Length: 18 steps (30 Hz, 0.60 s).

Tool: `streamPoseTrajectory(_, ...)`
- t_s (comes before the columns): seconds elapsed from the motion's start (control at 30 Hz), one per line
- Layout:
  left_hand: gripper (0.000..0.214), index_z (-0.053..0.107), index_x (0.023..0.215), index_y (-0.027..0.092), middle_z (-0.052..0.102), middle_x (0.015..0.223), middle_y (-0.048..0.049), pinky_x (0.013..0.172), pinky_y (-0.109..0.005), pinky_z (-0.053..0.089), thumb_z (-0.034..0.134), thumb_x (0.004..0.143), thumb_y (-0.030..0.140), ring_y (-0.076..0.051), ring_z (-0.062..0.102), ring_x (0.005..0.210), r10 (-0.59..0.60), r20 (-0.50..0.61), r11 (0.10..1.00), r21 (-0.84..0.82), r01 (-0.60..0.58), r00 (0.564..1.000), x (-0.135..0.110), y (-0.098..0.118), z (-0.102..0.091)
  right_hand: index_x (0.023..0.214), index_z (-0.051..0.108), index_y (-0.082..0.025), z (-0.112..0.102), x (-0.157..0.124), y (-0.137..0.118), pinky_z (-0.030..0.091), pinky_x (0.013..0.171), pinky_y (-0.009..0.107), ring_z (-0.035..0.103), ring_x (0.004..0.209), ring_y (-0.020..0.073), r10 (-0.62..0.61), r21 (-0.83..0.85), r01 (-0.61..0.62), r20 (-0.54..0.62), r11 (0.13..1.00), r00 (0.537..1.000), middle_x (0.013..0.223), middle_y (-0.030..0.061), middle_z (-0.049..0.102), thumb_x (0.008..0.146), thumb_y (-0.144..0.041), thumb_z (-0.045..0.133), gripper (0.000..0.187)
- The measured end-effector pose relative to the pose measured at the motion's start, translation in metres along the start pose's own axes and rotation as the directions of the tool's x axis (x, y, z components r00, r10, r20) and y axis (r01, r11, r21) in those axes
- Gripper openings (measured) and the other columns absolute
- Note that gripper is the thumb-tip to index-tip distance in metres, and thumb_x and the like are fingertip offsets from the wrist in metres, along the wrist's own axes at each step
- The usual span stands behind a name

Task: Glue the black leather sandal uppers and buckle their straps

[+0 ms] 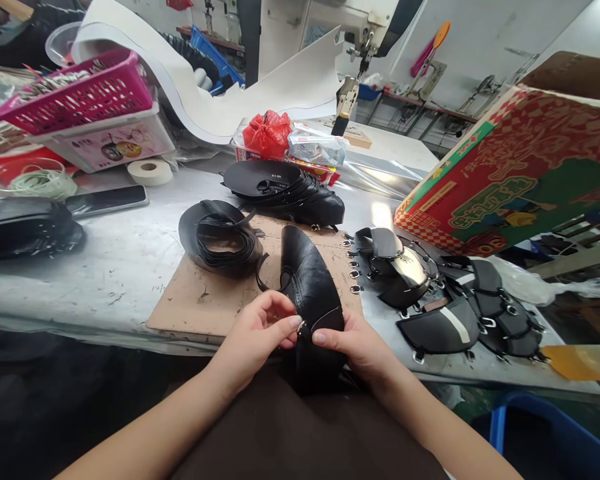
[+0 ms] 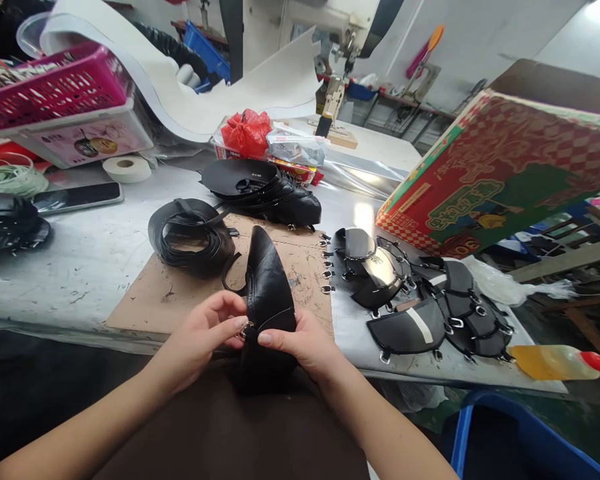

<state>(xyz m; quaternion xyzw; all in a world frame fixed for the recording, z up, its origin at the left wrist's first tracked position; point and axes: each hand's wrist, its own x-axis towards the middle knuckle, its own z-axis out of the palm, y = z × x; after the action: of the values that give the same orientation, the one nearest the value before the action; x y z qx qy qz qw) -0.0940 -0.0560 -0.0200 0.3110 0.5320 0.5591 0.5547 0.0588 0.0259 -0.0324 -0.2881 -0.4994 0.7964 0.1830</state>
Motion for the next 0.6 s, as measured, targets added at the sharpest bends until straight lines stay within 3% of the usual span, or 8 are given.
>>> streamPoseTrajectory(0.17,0.021,0.050,0.076,0.020,0.052,0.074,0.0026,0.062,-0.024,0.042,0.067,0.066,0.026,-0.013,0.050,0.069,0.050,0.011,0.964,0.262,-0.051,0.999,-0.014,-0.007,-0.005,0.080,0.067,-0.016,0.015,0.008,0.014,0.047,0.067,0.027,0.060,0.069,0.0165,-0.103,0.076,0.110,-0.097,0.991,0.990,0.072,0.0020,0.066,0.061,-0.036,0.078,0.030)
streamPoseTrajectory(0.27,0.014,0.049,0.077,0.020,0.051,0.074,0.0028,0.065,-0.026,0.041,0.060,0.070,0.025,-0.015,0.050,0.072,0.106,-0.046,0.916,0.393,-0.079,0.993,-0.020,-0.006,-0.013,0.084,0.060,-0.018,0.020,0.014,0.023,0.047,0.068,0.029,0.058,0.070,0.0167,-0.216,-0.003,0.218,-0.152,0.976,0.964,0.073,0.0002,0.062,0.066,-0.041,0.073,0.031)
streamPoseTrajectory(0.3,0.011,0.049,0.078,0.021,0.051,0.075,0.0026,0.067,-0.026,0.041,0.057,0.072,0.025,-0.015,0.051,0.074,0.126,-0.066,0.900,0.427,-0.086,0.990,-0.022,-0.004,-0.017,0.084,0.057,-0.020,0.020,0.016,0.024,0.046,0.066,0.028,0.056,0.070,0.0156,-0.323,-0.082,0.313,-0.213,0.946,0.922,0.073,-0.0015,0.059,0.069,-0.039,0.072,0.029)
streamPoseTrajectory(0.37,0.008,0.050,0.080,0.021,0.053,0.077,0.0022,0.068,-0.027,0.041,0.054,0.075,0.026,-0.016,0.051,0.076,0.148,-0.061,0.848,0.521,-0.095,0.987,-0.026,0.003,-0.027,0.088,0.051,-0.023,0.016,0.019,0.019,0.044,0.067,0.026,0.053,0.073,0.0141,-0.639,-0.342,0.548,-0.279,0.763,0.716,0.078,-0.0028,0.053,0.071,-0.032,0.071,0.028)
streamPoseTrajectory(0.43,0.005,0.052,0.080,0.022,0.055,0.079,0.0024,0.069,-0.026,0.040,0.053,0.075,0.022,-0.016,0.052,0.077,0.153,-0.001,0.769,0.628,-0.118,0.988,-0.030,0.013,-0.037,0.099,0.048,-0.024,0.012,0.020,0.005,0.043,0.078,0.030,0.051,0.089,0.0168,-0.858,-0.610,0.668,-0.041,0.426,0.511,0.094,0.0008,0.052,0.070,-0.027,0.072,0.038)
streamPoseTrajectory(0.47,0.007,0.053,0.080,0.022,0.056,0.079,0.0028,0.069,-0.026,0.040,0.052,0.075,0.019,-0.016,0.053,0.077,0.142,0.043,0.732,0.668,-0.134,0.989,-0.033,0.018,-0.041,0.108,0.046,-0.023,0.012,0.021,-0.004,0.039,0.087,0.036,0.048,0.100,0.0199,-0.845,-0.675,0.689,0.184,0.263,0.502,0.103,0.0040,0.051,0.070,-0.027,0.072,0.046)
streamPoseTrajectory(0.53,0.012,0.054,0.080,0.023,0.059,0.080,0.0040,0.069,-0.025,0.039,0.050,0.073,0.014,-0.015,0.054,0.076,0.097,0.118,0.673,0.724,-0.152,0.988,-0.038,0.027,-0.045,0.113,0.045,-0.021,0.016,0.023,-0.023,0.027,0.100,0.045,0.045,0.108,0.0226,-0.602,-0.693,0.717,0.539,0.080,0.589,0.109,0.0068,0.053,0.071,-0.027,0.072,0.051)
streamPoseTrajectory(0.6,0.015,0.056,0.082,0.024,0.061,0.082,0.0052,0.070,-0.024,0.039,0.050,0.074,0.013,-0.014,0.055,0.078,0.050,0.131,0.632,0.764,-0.133,0.990,-0.042,0.033,-0.047,0.101,0.049,-0.020,0.024,0.025,-0.037,0.020,0.104,0.046,0.051,0.098,0.0197,-0.383,-0.693,0.717,0.645,0.073,0.662,0.097,0.0034,0.057,0.071,-0.024,0.072,0.038)
